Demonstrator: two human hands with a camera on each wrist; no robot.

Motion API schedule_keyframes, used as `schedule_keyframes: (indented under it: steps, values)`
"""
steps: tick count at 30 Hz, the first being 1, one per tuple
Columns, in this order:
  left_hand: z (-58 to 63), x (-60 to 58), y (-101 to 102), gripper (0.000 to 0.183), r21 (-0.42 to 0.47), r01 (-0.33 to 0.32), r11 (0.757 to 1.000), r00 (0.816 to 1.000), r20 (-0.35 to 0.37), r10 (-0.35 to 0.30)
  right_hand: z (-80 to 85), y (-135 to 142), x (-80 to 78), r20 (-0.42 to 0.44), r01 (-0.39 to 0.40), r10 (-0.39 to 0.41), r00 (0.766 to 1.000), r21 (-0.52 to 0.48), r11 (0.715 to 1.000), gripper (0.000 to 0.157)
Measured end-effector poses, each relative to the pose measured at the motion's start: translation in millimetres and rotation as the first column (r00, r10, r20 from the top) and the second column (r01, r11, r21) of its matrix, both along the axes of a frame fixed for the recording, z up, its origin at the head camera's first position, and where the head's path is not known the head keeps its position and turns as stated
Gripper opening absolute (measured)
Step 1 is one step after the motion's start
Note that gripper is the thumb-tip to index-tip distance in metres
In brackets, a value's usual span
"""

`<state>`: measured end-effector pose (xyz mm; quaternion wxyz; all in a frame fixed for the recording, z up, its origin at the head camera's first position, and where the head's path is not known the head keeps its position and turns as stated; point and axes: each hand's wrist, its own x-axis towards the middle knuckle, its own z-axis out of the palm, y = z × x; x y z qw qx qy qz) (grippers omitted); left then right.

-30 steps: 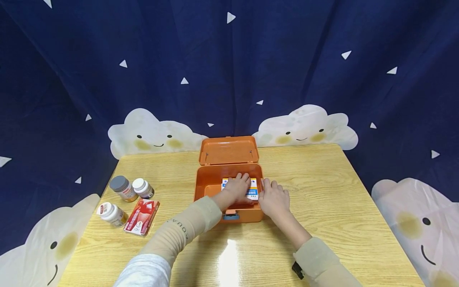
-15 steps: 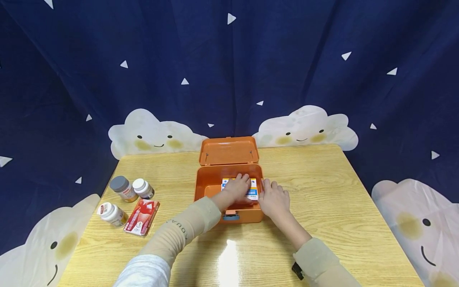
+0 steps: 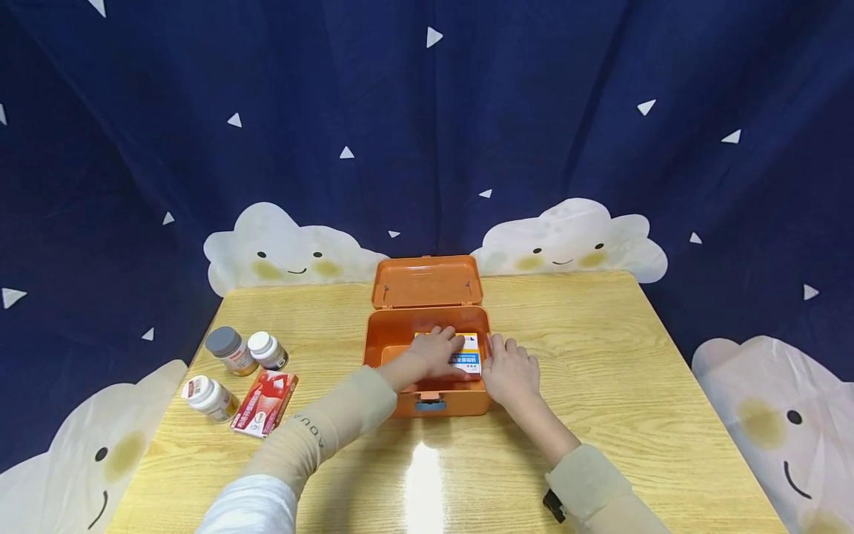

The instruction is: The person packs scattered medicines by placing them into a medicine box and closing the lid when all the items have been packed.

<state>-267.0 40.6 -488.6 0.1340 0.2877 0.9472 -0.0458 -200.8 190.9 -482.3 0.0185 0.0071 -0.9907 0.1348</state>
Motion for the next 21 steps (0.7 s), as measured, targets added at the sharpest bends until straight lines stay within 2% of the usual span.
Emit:
schedule_keyframes:
  steps: [5, 9, 11, 13, 16, 21]
  values:
    - [16.0, 5.0, -12.4, 0.069, 0.08, -0.014, 0.997, 1.0, 0.015, 0.013, -0.6, 1.4, -0.4, -0.011, -0.005, 0.005, 1.0, 0.0, 1.0, 0.032]
    - [26.7, 8.8, -26.1, 0.067, 0.115, 0.013, 0.993, 0.998, -0.062, -0.005, -0.8, 1.7, -0.2, -0.019, -0.003, 0.003, 1.0, -0.006, 1.0, 0.031]
    - [29.8, 10.8, -34.2, 0.064, 0.116, 0.053, 0.992, 0.991, -0.128, -0.038, -0.6, 1.8, 0.0, -0.025, -0.003, 0.003, 1.0, -0.005, 1.0, 0.032]
    - [31.3, 13.7, -43.1, 0.061, 0.115, 0.1, 0.988, 0.976, -0.205, -0.075, -0.5, 1.6, 0.2, -0.033, -0.003, 0.003, 0.999, -0.007, 1.0, 0.032]
    - [31.7, 19.3, -57.5, 0.057, 0.102, 0.169, 0.98, 0.936, -0.327, -0.127, -0.3, 1.1, 0.6, -0.041, -0.005, 0.005, 0.999, -0.009, 1.0, 0.032]
    - [34.1, 28.7, -81.3, 0.05, 0.168, 0.227, 0.959, 0.871, -0.475, -0.123, 0.3, 0.4, 1.5, -0.037, -0.007, 0.006, 0.999, -0.01, 1.0, 0.033]
